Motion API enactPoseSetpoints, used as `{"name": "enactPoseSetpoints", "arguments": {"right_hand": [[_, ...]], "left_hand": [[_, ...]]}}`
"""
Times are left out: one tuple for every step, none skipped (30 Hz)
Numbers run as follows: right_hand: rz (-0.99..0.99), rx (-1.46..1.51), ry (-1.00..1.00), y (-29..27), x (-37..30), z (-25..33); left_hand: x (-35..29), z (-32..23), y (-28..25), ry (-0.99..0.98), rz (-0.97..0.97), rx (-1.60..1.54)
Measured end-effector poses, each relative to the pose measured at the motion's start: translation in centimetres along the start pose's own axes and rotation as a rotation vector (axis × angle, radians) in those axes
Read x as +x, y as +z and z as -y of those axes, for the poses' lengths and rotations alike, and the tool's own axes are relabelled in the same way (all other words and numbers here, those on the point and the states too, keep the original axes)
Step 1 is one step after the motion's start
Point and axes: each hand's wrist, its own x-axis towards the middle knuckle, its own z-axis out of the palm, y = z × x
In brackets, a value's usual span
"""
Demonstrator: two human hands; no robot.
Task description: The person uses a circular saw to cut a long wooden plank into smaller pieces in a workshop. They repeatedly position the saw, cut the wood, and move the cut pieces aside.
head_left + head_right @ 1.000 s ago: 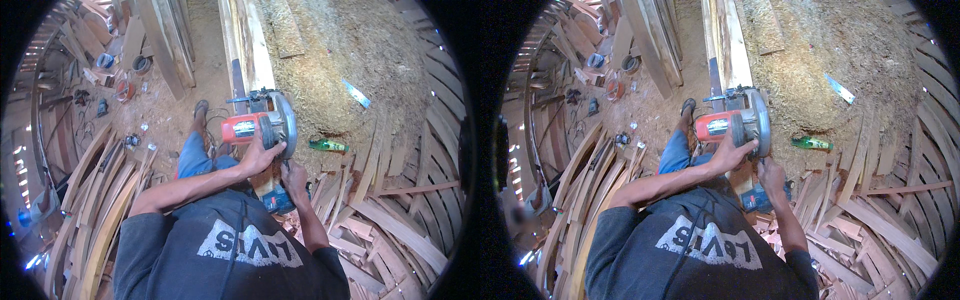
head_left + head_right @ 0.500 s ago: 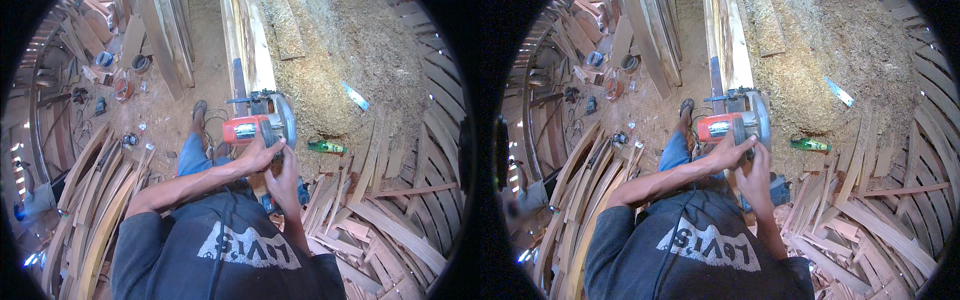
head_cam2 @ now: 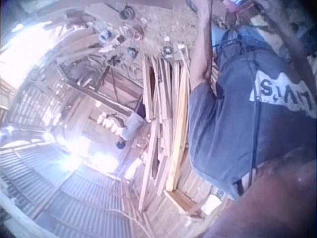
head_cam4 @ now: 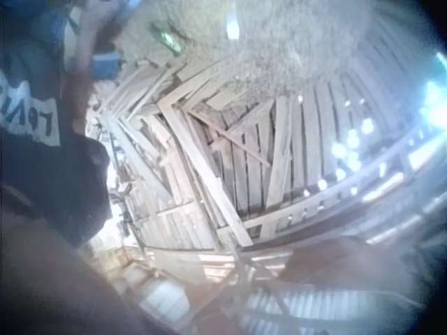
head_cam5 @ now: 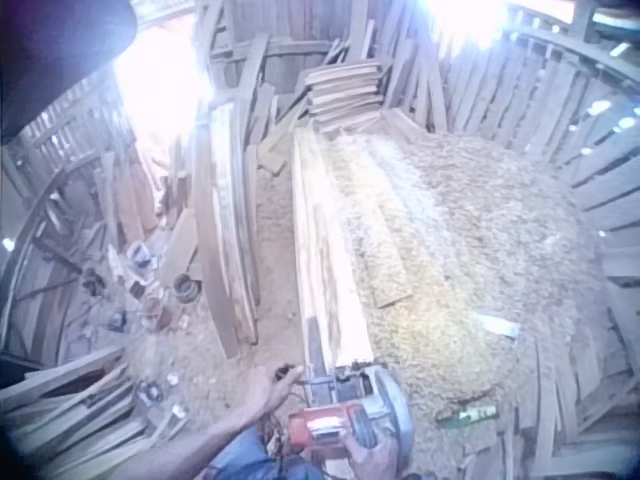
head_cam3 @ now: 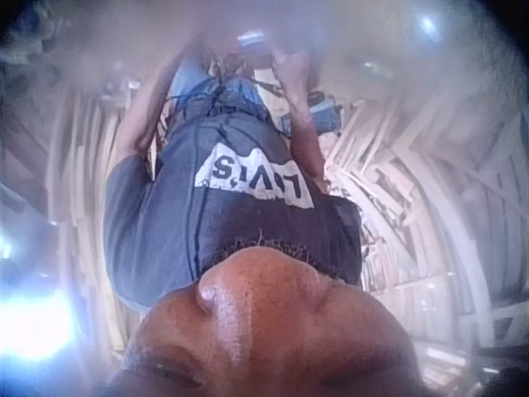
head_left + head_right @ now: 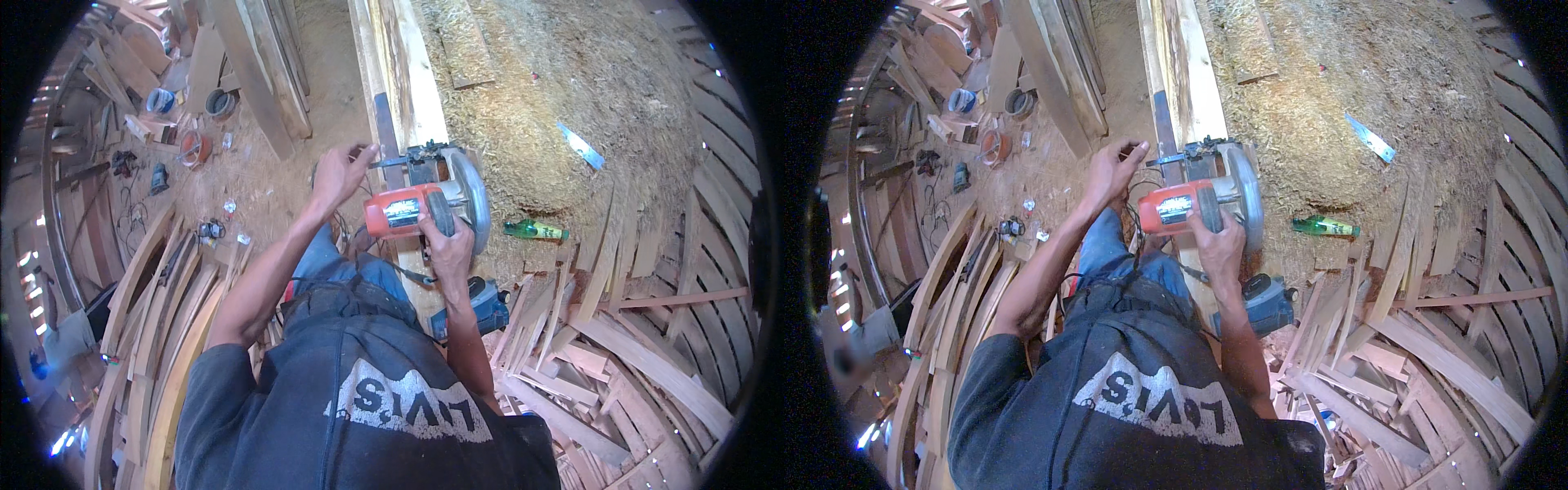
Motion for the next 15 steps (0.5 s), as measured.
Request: {"name": "enactPoseSetpoints", "arguments": {"right_hand": [[-0.001, -0.027, -0.02, 0.6, -0.3, 0.7], [-0.022, -0.062, -0.035, 0.7, -0.6, 1.1], [-0.046, -0.097, -0.056, 0.7, -0.7, 1.5], [-0.067, -0.097, -0.06, 0.7, -0.7, 1.7], [-0.085, -0.097, -0.065, 0.8, -0.7, 2.0], [-0.115, -0.099, -0.064, 0.6, -0.7, 2.0], [-0.134, -0.114, -0.064, 0.4, -0.6, 2.0], [-0.148, -0.129, -0.064, 0.2, -0.5, 1.9], [-0.157, -0.139, -0.068, 0.3, -0.4, 1.8], [-0.166, -0.156, -0.092, 0.4, -0.3, 1.6], [-0.173, -0.172, -0.116, 0.5, -0.2, 1.3], [-0.181, -0.189, -0.137, 0.4, -0.2, 1.2], [-0.167, -0.171, -0.128, 0.4, -0.2, 1.2], [-0.151, -0.153, -0.118, 0.5, -0.2, 1.3], [-0.147, -0.14, -0.104, 0.4, -0.1, 1.3]], "left_hand": [[1.4, 3.7, 1.1, 0.035, -0.109, 0.029], [2.1, 5.1, 2.5, -0.084, 0.002, -0.089], [2.8, 5.8, 3.9, -0.199, 0.112, -0.209], [3.3, 5.9, 5.1, -0.312, 0.227, -0.327], [3.7, 6.2, 5.9, -0.233, 0.216, -0.262], [4.0, 5.5, 6.5, -0.21, 0.227, -0.245], [4.2, 5.0, 6.8, -0.188, 0.234, -0.229], [4.3, 4.5, 7.0, -0.169, 0.238, -0.212], [4.6, 4.9, 7.2, -0.149, 0.22, -0.195], [4.9, 5.3, 7.4, -0.129, 0.201, -0.178], [5.1, 5.8, 7.6, -0.111, 0.181, -0.16], [5.2, 6.1, 7.8, -0.117, 0.166, -0.175], [5.3, 6.4, 8.0, -0.124, 0.15, -0.19], [5.3, 6.8, 8.1, -0.132, 0.133, -0.205], [5.2, 6.1, 8.2, -0.136, 0.13, -0.2]]}}
